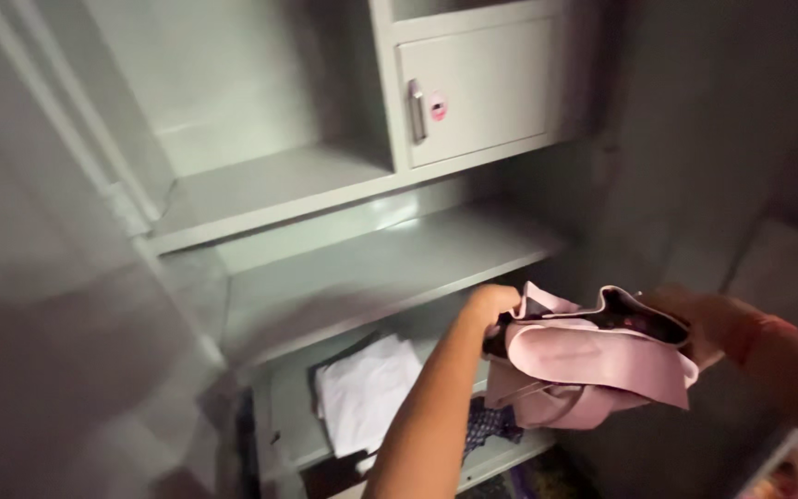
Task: The person removes various items from a wardrobe, including a red handbag, a plastic-wrapped bundle, and several folded garments, and places them onto a nearby bed. The person continues to take out more clothes and a pillow from the wardrobe and adds them to the pile on the bed.
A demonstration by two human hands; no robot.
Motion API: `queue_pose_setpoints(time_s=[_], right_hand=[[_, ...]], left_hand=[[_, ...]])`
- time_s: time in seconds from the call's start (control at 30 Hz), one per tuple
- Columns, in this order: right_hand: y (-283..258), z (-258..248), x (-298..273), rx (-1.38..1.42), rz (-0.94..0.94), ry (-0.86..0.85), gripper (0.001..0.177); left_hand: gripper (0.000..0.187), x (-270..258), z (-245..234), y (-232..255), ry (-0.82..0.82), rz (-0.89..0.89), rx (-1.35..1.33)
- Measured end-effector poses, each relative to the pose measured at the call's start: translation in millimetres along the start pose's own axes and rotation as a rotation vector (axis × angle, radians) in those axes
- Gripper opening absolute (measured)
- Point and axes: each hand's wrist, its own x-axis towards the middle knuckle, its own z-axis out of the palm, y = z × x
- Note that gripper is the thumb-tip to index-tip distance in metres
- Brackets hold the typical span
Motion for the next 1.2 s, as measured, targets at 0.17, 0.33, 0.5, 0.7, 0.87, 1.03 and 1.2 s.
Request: queue_pose_setpoints(time_s=[0.17, 0.33, 0.5, 0.7, 0.87, 1.03, 1.2], right_hand=[[10.1, -18.8, -69.2, 0.076, 0.005, 0.21, 0.111], [56.2, -39.7, -136.0, 0.178, 0.012, 0.262, 0.114], [59.0, -53.5, -209.1, 0.753, 0.261, 0.51, 0.092], [63.3, -64.0, -298.7, 0.761, 0.369, 0.641, 0.087], [82.5, -61.5, -356.4, 0.777, 0.42, 0.74, 0.083], [98.3, -48.9, -429.6, 0.79, 0.49, 0.841, 0.078], [117.2, -34.0, -502.4, 0.82, 0.581, 0.957, 0.074]], left_hand=[[0.009, -27.4, 33.0, 63.6, -0.007, 0.015, 0.05], [0.01, -64.2, 94.9, 119.7, -0.105, 0.033, 0.074], [0.014, -100.1, 154.9, 162.9, -0.214, 0.081, 0.153], [0.02, -141.6, 237.7, 196.1, -0.381, 0.128, 0.202], [0.03, -160.7, 307.4, 224.7, -0.514, 0.195, 0.226], [0.041, -169.4, 388.9, 246.6, -0.641, 0.256, 0.231], [0.053, -162.7, 470.1, 268.2, -0.738, 0.302, 0.246]])
